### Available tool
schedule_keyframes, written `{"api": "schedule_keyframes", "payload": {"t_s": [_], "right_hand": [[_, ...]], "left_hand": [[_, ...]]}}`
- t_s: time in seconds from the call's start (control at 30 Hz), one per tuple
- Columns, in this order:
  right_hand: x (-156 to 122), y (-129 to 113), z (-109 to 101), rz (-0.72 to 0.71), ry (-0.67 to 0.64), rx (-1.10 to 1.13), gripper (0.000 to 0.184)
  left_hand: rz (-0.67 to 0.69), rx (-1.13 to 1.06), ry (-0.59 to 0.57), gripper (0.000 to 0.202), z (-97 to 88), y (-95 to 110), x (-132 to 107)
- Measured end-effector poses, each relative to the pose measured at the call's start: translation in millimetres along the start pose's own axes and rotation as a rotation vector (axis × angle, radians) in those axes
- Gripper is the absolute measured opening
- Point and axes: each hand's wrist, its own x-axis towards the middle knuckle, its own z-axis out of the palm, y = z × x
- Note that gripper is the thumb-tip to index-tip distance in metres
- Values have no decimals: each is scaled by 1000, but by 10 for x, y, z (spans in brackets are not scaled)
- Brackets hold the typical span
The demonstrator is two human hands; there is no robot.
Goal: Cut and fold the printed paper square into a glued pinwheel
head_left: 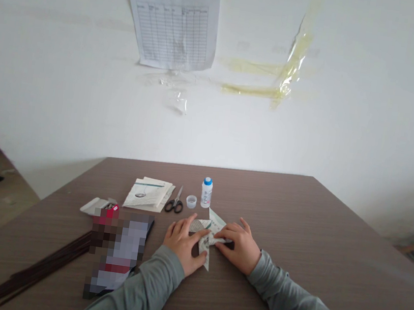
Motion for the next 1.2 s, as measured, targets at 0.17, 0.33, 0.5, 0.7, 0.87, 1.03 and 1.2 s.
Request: {"api": "schedule_keyframes", "payload": {"t_s": [0.17, 0.33, 0.5, 0.7, 0.87, 1.03, 1.2], "right_hand": [[-2, 8, 3, -15, 17, 9, 13], [1, -7, -4, -1, -2, 10, 12], [4, -14, -4, 1, 3, 13, 13], [2, 18, 11, -13, 8, 16, 13], [1, 17, 15, 3, -2, 16, 13], [1, 35, 20, -22, 12, 14, 13], [0, 20, 11, -6, 8, 13, 13]], "left_hand": [[1, 7, -21, 68, 77, -36, 30], [-5, 21, -24, 69, 80, -40, 38], [16, 14, -12, 67, 12, -23, 1], [10, 17, 28, 65, 13, 3, -9], [6, 13, 18, 67, 14, -5, -3], [-6, 19, 37, 71, 25, 23, -18], [9, 18, 42, 69, 21, 15, -22]]}}
